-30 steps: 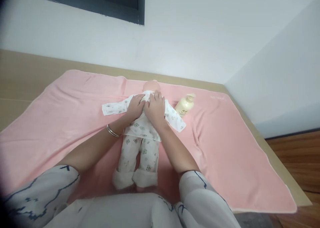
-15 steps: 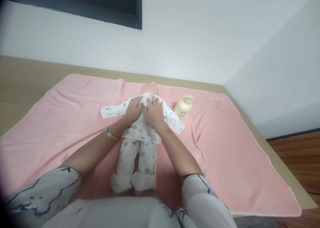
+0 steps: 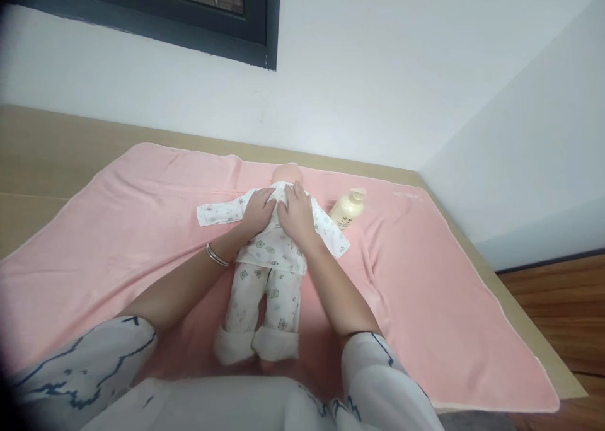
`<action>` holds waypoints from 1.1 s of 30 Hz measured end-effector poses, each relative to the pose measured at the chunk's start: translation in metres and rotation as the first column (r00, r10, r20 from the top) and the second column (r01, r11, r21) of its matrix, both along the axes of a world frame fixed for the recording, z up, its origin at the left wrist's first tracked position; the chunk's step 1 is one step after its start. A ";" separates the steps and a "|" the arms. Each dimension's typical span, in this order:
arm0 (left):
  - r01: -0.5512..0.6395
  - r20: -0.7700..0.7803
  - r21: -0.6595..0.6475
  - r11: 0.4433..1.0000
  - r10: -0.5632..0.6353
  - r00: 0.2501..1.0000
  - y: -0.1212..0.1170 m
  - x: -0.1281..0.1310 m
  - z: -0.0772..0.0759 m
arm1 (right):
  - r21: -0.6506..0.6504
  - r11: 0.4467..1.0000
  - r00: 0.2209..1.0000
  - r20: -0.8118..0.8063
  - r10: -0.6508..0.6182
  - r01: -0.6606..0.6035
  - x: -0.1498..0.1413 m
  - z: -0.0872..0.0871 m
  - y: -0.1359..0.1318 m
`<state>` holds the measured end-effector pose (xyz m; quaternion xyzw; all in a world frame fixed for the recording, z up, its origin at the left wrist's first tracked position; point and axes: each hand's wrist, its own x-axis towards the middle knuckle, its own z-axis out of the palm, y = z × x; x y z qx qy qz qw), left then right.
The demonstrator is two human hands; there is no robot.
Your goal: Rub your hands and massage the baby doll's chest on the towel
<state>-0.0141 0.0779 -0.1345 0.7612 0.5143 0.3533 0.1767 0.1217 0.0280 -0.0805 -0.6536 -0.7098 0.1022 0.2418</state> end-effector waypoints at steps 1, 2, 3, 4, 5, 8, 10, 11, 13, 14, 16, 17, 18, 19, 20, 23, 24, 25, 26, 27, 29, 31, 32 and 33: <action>0.000 0.002 0.001 1.000 0.000 1.000 0.000 0.000 0.000 | 0.053 0.999 0.999 -0.038 -0.011 0.013 0.002 0.001 0.000; 0.000 0.003 0.002 1.000 0.000 1.000 0.000 0.000 0.000 | 0.106 0.994 0.997 -0.073 -0.024 0.032 0.004 0.002 -0.001; -0.001 0.005 0.003 1.000 0.001 1.000 0.000 0.000 0.000 | 0.151 0.987 0.994 -0.101 -0.037 0.052 0.005 0.002 -0.001; -0.003 0.007 0.004 1.000 0.003 1.000 0.000 0.000 0.000 | 0.182 0.981 0.992 -0.118 -0.050 0.071 0.005 0.002 -0.001; -0.004 0.009 0.005 1.000 0.004 1.000 0.000 0.000 0.000 | 0.196 0.977 0.991 -0.120 -0.063 0.086 0.005 0.001 -0.001; -0.002 0.012 0.006 1.000 0.002 1.000 -0.001 0.000 -0.001 | 0.097 0.994 0.998 -0.020 -0.052 0.054 0.000 -0.007 0.001; -0.001 0.011 0.003 1.000 0.001 1.000 -0.001 0.001 -0.001 | -0.012 1.000 0.997 0.070 -0.015 0.016 -0.005 -0.012 0.003; -0.001 0.009 0.001 1.000 0.001 1.000 -0.001 0.001 -0.001 | -0.049 0.999 0.995 0.101 -0.001 0.006 -0.006 -0.013 0.003; 0.004 0.003 -0.002 1.000 -0.004 1.000 0.000 0.000 0.000 | -0.078 0.997 0.990 0.141 0.008 0.003 -0.009 -0.012 0.003; 0.013 0.001 -0.004 1.000 -0.013 1.000 0.001 -0.002 0.000 | -0.088 0.996 0.987 0.159 0.016 -0.002 -0.009 -0.010 0.002; 0.039 0.013 -0.020 0.999 -0.039 0.999 0.003 -0.007 0.002 | -0.134 0.991 0.979 0.198 0.041 -0.015 -0.006 0.000 -0.003; 0.047 0.024 -0.036 0.998 -0.046 0.999 0.005 -0.009 0.004 | -0.170 0.985 0.976 0.212 0.054 -0.017 -0.003 0.007 -0.006; 0.044 0.034 -0.054 0.998 -0.042 0.999 0.007 -0.012 0.007 | -0.210 0.978 0.973 0.222 0.063 -0.015 0.001 0.015 -0.010; 0.023 0.043 -0.074 0.997 -0.020 0.999 0.008 -0.014 0.011 | -0.242 0.970 0.973 0.221 0.058 -0.003 0.007 0.025 -0.014; -0.018 0.053 -0.091 0.996 0.023 0.998 0.009 -0.014 0.016 | -0.254 0.967 0.977 0.209 0.040 0.015 0.014 0.034 -0.019; -0.119 0.132 -0.119 0.986 0.134 0.982 0.006 0.000 0.041 | -0.133 0.989 0.993 0.110 -0.047 0.061 0.042 0.062 -0.032; -0.086 0.194 -0.130 0.988 0.110 0.975 0.003 0.010 0.051 | -0.059 0.996 0.996 0.065 -0.068 0.072 0.052 0.070 -0.035; 0.013 0.287 -0.163 0.987 0.035 0.957 -0.001 0.022 0.061 | 0.018 0.996 0.996 0.022 -0.089 0.089 0.064 0.075 -0.036; 0.156 0.404 -0.227 0.961 -0.053 0.913 -0.005 0.036 0.072 | 0.097 0.989 0.994 -0.016 -0.113 0.114 0.075 0.078 -0.037; 0.319 0.542 -0.301 0.898 -0.114 0.833 -0.010 0.051 0.082 | 0.171 0.973 0.988 -0.051 -0.147 0.154 0.086 0.080 -0.036; 0.593 0.780 -0.395 0.701 -0.085 0.620 -0.017 0.081 0.100 | 0.274 0.924 0.963 -0.114 -0.244 0.266 0.107 0.079 -0.031; 0.733 0.871 -0.443 0.516 0.053 0.489 -0.022 0.106 0.114 | 0.287 0.884 0.929 -0.152 -0.338 0.368 0.122 0.077 -0.025; 0.772 0.887 -0.451 0.448 0.125 0.445 -0.023 0.116 0.120 | 0.260 0.880 0.917 -0.155 -0.369 0.398 0.127 0.075 -0.022; 0.799 0.890 -0.455 0.393 0.190 0.414 -0.024 0.123 0.125 | 0.219 0.886 0.912 -0.147 -0.384 0.408 0.131 0.074 -0.020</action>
